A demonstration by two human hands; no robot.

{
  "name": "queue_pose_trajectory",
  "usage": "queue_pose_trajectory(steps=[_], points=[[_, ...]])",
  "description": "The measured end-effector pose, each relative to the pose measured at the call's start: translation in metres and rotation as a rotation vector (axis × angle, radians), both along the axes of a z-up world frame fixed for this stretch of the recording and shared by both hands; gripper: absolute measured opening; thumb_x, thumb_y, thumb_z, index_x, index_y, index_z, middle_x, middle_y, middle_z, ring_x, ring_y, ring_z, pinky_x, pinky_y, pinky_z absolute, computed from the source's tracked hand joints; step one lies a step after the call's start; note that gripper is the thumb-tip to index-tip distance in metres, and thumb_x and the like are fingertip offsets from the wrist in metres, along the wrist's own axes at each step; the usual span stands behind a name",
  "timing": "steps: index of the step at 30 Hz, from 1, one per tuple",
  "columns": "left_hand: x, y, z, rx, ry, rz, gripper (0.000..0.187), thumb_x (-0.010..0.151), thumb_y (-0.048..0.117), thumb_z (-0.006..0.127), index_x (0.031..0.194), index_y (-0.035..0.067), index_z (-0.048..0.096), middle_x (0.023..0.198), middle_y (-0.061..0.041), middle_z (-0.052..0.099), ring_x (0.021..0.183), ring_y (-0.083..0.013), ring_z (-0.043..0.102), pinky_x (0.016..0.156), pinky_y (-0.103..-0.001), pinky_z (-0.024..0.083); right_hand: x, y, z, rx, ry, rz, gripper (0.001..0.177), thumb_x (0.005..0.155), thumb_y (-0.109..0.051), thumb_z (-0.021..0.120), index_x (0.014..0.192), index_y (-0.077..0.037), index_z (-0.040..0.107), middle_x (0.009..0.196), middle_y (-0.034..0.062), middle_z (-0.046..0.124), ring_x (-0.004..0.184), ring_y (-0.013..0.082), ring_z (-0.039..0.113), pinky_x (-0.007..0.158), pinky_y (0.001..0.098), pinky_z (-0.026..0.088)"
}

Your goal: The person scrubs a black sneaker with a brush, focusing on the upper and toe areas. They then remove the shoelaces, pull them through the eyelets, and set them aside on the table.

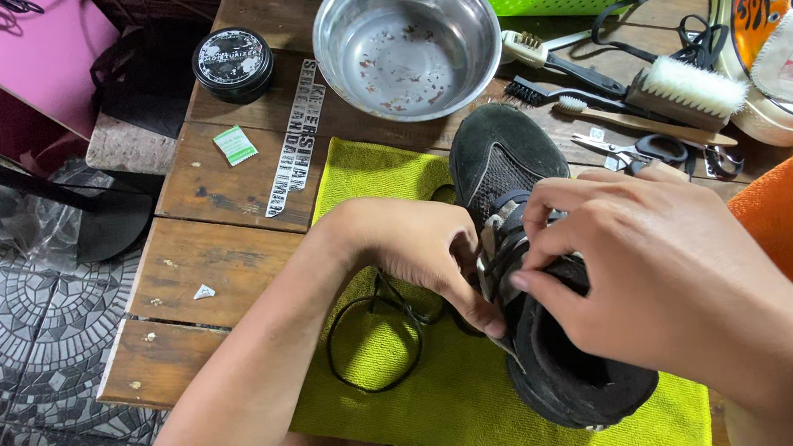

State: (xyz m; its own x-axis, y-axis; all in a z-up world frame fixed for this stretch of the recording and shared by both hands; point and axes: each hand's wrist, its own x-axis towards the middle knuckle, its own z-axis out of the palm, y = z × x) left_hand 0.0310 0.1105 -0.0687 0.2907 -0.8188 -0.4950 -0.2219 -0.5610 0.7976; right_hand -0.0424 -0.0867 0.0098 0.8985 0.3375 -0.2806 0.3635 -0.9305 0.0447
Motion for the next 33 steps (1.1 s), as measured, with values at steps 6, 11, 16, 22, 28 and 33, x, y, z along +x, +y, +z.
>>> queue_pose_trajectory(steps=[6, 11, 16, 22, 28, 33], points=[[0.002, -0.001, 0.001, 0.021, -0.135, -0.042, 0.062, 0.080, 0.063, 0.087, 0.059, 0.014, 0.055, 0.065, 0.005, 0.035, 0.065, -0.0148, 0.031, 0.059, -0.038, 0.026, 0.003, 0.001, -0.012, 0.124, -0.367, 0.376, 0.037, 0.075, -0.048, 0.091, 0.098, -0.032, 0.067, 0.103, -0.0096, 0.069, 0.103, 0.0240, 0.067, 0.086, 0.0471, 0.046], [-0.002, -0.002, 0.002, 0.010, -0.112, -0.006, 0.040, 0.078, 0.058, 0.088, 0.082, 0.018, 0.086, 0.068, 0.005, 0.058, 0.069, -0.0117, 0.049, 0.065, -0.031, 0.043, 0.002, -0.001, -0.018, 0.166, -0.247, 0.458, 0.012, 0.088, -0.027, 0.076, 0.086, -0.032, 0.086, 0.122, -0.0063, 0.069, 0.107, 0.0257, 0.062, 0.087, 0.0524, 0.047], [-0.002, -0.005, 0.004, 0.056, -0.208, 0.000, 0.056, 0.073, 0.067, 0.085, 0.070, 0.013, 0.069, 0.069, 0.003, 0.052, 0.071, -0.0165, 0.048, 0.067, -0.033, 0.045, 0.007, -0.004, -0.018, 0.203, -0.253, 0.513, 0.014, 0.089, -0.026, 0.074, 0.082, -0.030, 0.085, 0.109, -0.0048, 0.069, 0.099, 0.0264, 0.062, 0.085, 0.0516, 0.046], [-0.009, -0.005, 0.015, 0.031, -0.321, -0.008, 0.051, 0.073, 0.073, 0.075, 0.090, 0.025, 0.083, 0.086, 0.007, 0.083, 0.080, -0.0124, 0.066, 0.080, -0.031, 0.055, 0.008, -0.009, -0.017, 0.254, -0.070, 0.531, 0.004, 0.094, -0.019, 0.071, 0.096, -0.016, 0.070, 0.102, 0.0025, 0.065, 0.090, 0.0274, 0.063, 0.080, 0.0447, 0.053], [-0.011, -0.005, 0.012, 0.015, -0.339, -0.023, 0.056, 0.081, 0.071, 0.079, 0.072, 0.019, 0.064, 0.068, 0.002, 0.059, 0.069, -0.0166, 0.049, 0.067, -0.037, 0.045, -0.001, -0.008, -0.006, 0.136, -0.156, 0.496, 0.017, 0.102, -0.020, 0.064, 0.085, -0.019, 0.062, 0.087, -0.0033, 0.063, 0.084, 0.0240, 0.062, 0.058, 0.0479, 0.048], [-0.009, -0.007, 0.008, 0.109, -0.369, -0.018, 0.079, 0.075, 0.078, 0.082, 0.061, 0.012, 0.041, 0.066, -0.002, 0.036, 0.065, -0.0219, 0.035, 0.061, -0.041, 0.031, -0.003, -0.008, -0.005, 0.186, -0.141, 0.419, 0.010, 0.097, -0.015, 0.063, 0.093, -0.024, 0.061, 0.080, -0.0031, 0.066, 0.070, 0.0251, 0.066, 0.052, 0.0499, 0.043]])
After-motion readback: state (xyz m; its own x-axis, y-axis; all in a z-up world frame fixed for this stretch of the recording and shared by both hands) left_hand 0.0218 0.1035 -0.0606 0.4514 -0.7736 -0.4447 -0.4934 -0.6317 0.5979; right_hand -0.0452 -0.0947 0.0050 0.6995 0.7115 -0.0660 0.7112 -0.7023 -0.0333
